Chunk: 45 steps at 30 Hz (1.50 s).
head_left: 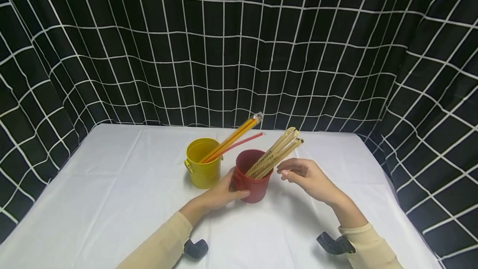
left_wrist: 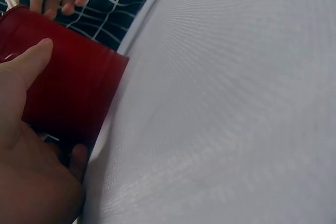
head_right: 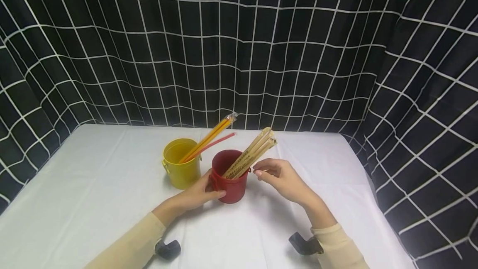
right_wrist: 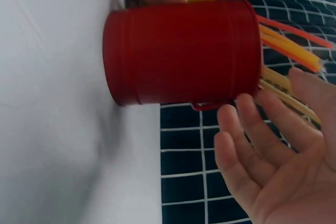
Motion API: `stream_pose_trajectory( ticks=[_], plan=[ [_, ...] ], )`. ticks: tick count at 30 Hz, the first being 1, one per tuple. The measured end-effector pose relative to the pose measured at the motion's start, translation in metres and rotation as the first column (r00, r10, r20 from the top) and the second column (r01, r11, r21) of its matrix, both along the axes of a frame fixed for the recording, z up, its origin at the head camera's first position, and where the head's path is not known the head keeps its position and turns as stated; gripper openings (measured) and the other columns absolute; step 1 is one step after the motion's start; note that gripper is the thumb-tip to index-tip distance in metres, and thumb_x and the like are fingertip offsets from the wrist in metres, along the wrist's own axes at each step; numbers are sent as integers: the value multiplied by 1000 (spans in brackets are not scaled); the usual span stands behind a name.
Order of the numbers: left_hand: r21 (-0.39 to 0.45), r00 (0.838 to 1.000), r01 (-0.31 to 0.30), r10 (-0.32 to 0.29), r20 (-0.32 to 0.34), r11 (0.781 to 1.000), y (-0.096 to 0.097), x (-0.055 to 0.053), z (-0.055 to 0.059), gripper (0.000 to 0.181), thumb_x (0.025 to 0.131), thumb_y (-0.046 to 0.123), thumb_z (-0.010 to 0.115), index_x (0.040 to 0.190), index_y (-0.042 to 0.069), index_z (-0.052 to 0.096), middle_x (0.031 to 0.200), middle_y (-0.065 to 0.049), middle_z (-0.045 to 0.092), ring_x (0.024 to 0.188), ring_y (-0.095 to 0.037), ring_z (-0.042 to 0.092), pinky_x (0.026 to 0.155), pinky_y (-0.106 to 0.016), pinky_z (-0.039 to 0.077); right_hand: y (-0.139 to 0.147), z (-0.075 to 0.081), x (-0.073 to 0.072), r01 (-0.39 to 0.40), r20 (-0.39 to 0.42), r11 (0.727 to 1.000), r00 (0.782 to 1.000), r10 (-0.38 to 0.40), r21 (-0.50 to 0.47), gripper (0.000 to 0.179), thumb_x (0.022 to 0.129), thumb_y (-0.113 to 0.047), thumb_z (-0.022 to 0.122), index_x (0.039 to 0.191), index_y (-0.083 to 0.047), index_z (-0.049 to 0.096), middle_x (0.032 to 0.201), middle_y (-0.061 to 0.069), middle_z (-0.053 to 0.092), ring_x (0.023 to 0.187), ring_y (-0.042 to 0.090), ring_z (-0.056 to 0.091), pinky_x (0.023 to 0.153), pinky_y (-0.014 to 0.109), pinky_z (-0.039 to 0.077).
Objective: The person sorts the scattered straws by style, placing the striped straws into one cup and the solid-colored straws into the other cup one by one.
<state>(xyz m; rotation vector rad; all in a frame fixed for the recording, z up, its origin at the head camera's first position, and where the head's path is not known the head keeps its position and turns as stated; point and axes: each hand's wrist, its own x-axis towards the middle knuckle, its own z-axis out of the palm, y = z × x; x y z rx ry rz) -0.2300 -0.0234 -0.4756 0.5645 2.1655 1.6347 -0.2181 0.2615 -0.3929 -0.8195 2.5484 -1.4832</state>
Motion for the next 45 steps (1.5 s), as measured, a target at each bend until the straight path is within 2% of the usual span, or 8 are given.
stream_pose_trajectory(
  ticks=[7,13,21,26,33,38,41,45],
  plan=[
    [-71,999,-1,-3,-48,997,-3,-4,10,90,93,36,72,163,21,18,168,-2,29,156,-26,28,125,-51,33,8,12,-2,-34,-5,998,999,34,56,25,100,-12,61,120,2,67,120,20,71,103,5,69,93,20,57],
    [-129,998,3,-12,-69,992,-8,7,8,95,90,35,76,163,15,19,169,-5,27,157,-27,25,127,-53,26,16,12,1,-48,2,994,999,48,99,27,101,-15,60,123,0,66,121,19,71,111,10,69,95,22,57],
    [-267,993,-23,-9,-117,964,-21,18,16,89,93,44,70,161,9,25,168,-10,29,157,-30,24,128,-54,22,34,24,3,-13,-33,994,999,16,106,28,102,-12,59,125,2,64,122,20,70,108,0,67,94,19,57],
    [-276,989,-24,-17,-146,961,-38,32,26,76,97,40,66,158,10,33,164,-9,37,154,-31,32,127,-55,25,42,31,5,23,-49,990,999,-16,140,29,102,-13,59,127,1,63,123,19,70,109,0,66,93,17,56],
    [-206,987,-54,21,-157,977,-64,58,44,62,99,37,64,153,15,44,157,-8,48,146,-33,43,121,-59,35,48,33,9,90,-98,985,992,-76,148,32,102,-11,59,129,4,61,125,22,69,108,-1,66,93,13,54],
    [-139,965,-70,31,-262,988,-78,60,52,49,101,28,62,144,9,52,144,-14,60,134,-35,56,111,-55,46,51,38,10,177,-149,975,976,-158,131,31,102,-14,59,129,2,62,124,22,69,102,-8,66,90,11,53],
    [-125,946,-102,58,-319,987,-90,61,58,43,102,27,60,140,7,56,137,-13,65,126,-33,62,106,-44,51,54,41,10,203,-189,973,965,-180,108,29,103,-12,58,128,2,62,120,22,70,98,-7,67,87,11,54],
    [-46,912,-199,167,-374,979,-107,61,69,36,102,19,59,134,3,60,129,-15,69,118,-31,66,98,-29,55,57,44,7,221,-225,971,954,-197,90,28,103,-10,57,127,3,63,117,25,70,94,-4,69,84,9,54]
  ],
)
